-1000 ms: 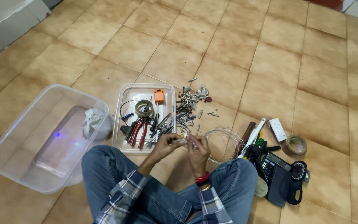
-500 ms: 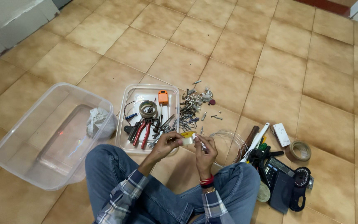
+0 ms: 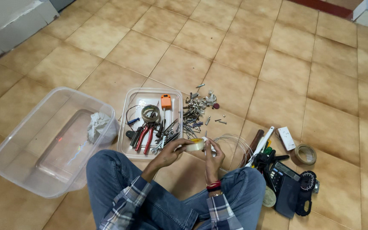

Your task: The person applies adhesive tape to a small electronic component and a piece of cardboard while sitting on the floor surrounded by tools and hardware.

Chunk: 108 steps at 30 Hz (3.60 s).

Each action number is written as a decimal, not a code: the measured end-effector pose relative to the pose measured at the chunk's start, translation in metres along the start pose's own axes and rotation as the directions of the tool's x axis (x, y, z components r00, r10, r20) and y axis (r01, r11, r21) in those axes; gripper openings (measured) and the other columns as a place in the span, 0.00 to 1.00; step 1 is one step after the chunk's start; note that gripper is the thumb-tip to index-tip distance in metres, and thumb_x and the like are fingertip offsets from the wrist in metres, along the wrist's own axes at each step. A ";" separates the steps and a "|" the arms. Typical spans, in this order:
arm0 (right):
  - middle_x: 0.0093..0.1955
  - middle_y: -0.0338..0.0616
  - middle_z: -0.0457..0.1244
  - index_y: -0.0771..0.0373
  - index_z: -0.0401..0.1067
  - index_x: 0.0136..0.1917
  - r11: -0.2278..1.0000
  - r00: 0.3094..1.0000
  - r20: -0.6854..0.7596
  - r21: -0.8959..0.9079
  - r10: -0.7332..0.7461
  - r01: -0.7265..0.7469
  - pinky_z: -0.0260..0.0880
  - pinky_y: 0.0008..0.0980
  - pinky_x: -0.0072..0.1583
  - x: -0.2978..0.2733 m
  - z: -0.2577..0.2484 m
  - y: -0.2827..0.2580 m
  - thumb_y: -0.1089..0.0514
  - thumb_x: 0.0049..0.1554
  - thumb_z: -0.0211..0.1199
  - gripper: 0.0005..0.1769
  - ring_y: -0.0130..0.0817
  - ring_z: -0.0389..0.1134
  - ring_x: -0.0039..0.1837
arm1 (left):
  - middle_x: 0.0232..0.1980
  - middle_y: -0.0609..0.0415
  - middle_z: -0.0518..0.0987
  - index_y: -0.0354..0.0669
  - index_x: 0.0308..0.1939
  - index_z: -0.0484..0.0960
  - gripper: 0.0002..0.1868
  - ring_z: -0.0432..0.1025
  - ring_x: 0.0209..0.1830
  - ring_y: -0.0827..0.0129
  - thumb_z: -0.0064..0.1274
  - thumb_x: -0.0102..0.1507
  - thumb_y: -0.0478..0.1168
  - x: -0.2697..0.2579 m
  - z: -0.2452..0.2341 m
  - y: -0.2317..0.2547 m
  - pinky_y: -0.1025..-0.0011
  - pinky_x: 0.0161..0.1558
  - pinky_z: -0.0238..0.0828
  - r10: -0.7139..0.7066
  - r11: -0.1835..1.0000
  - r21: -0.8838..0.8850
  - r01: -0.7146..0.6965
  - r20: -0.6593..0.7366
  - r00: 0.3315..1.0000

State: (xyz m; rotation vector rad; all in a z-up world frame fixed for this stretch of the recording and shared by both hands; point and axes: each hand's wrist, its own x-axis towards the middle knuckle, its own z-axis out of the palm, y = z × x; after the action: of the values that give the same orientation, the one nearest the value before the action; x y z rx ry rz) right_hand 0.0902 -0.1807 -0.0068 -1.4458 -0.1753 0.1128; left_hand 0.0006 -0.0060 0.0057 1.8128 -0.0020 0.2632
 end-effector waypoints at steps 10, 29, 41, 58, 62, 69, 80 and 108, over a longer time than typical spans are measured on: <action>0.45 0.38 0.67 0.62 0.82 0.54 0.815 0.884 0.152 -0.346 -0.441 0.466 0.66 0.23 0.45 -0.021 0.021 -0.029 0.62 0.58 0.69 0.10 0.24 0.67 0.45 | 0.40 0.53 0.83 0.34 0.55 0.83 0.17 0.74 0.37 0.71 0.60 0.65 0.40 0.002 0.016 -0.004 0.73 0.40 0.71 -0.363 0.917 -0.216 0.336 -0.100 0.926; 0.44 0.38 0.66 0.67 0.81 0.54 0.940 0.969 0.095 -0.237 -0.228 0.244 0.63 0.22 0.38 -0.005 0.007 -0.035 0.61 0.58 0.67 0.12 0.21 0.67 0.42 | 0.43 0.54 0.83 0.36 0.47 0.85 0.11 0.74 0.48 0.71 0.59 0.65 0.40 -0.001 -0.008 0.000 0.70 0.57 0.67 -0.118 0.989 -0.100 0.113 -0.045 0.992; 0.50 0.39 0.70 0.68 0.79 0.56 0.997 0.999 -0.006 0.065 0.038 -0.038 0.68 0.23 0.46 0.001 0.000 -0.010 0.56 0.61 0.65 0.15 0.22 0.67 0.44 | 0.58 0.56 0.80 0.40 0.61 0.78 0.20 0.72 0.61 0.72 0.47 0.64 0.31 0.000 -0.013 0.010 0.72 0.63 0.66 -0.178 0.958 -0.214 0.193 0.087 0.980; 0.48 0.41 0.67 0.63 0.81 0.53 0.953 0.973 0.054 -0.197 -0.223 0.229 0.72 0.21 0.41 -0.010 0.013 -0.024 0.59 0.60 0.67 0.10 0.23 0.70 0.45 | 0.39 0.54 0.84 0.37 0.44 0.86 0.12 0.77 0.39 0.75 0.60 0.65 0.43 -0.003 -0.002 -0.013 0.76 0.43 0.76 -0.246 0.944 -0.241 0.227 -0.053 0.968; 0.49 0.40 0.67 0.66 0.80 0.55 0.992 0.994 0.004 -0.047 -0.113 0.113 0.70 0.21 0.42 -0.004 0.008 -0.023 0.57 0.62 0.65 0.12 0.23 0.68 0.44 | 0.40 0.57 0.84 0.36 0.43 0.84 0.12 0.74 0.40 0.78 0.55 0.68 0.44 0.000 0.002 -0.016 0.78 0.43 0.72 -0.221 0.934 -0.306 0.187 -0.082 0.972; 0.48 0.40 0.66 0.68 0.80 0.55 0.983 0.985 0.062 -0.079 -0.161 0.165 0.69 0.23 0.40 -0.014 0.011 -0.034 0.59 0.60 0.66 0.13 0.23 0.67 0.41 | 0.32 0.62 0.74 0.37 0.43 0.82 0.12 0.66 0.34 0.79 0.54 0.69 0.44 -0.002 -0.004 -0.022 0.78 0.36 0.63 -0.274 0.931 -0.300 0.208 -0.198 0.941; 0.46 0.41 0.67 0.69 0.78 0.61 0.906 0.984 0.084 0.386 0.155 -0.176 0.64 0.23 0.47 0.005 -0.008 0.034 0.60 0.64 0.63 0.14 0.24 0.64 0.44 | 0.50 0.61 0.77 0.40 0.56 0.75 0.14 0.73 0.53 0.78 0.44 0.70 0.41 0.001 0.011 0.001 0.73 0.59 0.75 -0.194 0.869 -0.477 0.132 -0.084 0.977; 0.45 0.38 0.70 0.67 0.79 0.55 0.977 0.926 0.319 -0.003 0.204 -0.214 0.67 0.24 0.43 0.003 -0.006 0.040 0.56 0.60 0.67 0.14 0.22 0.67 0.43 | 0.45 0.49 0.79 0.41 0.45 0.81 0.10 0.77 0.41 0.54 0.52 0.62 0.28 0.010 -0.008 0.009 0.61 0.41 0.74 0.132 0.870 0.484 0.094 -0.412 0.901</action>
State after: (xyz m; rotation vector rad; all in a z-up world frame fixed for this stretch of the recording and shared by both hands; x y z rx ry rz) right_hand 0.0957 -0.1811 -0.0474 -1.4050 -0.2814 0.5239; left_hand 0.0081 0.0004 0.0180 2.2262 0.3984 0.7376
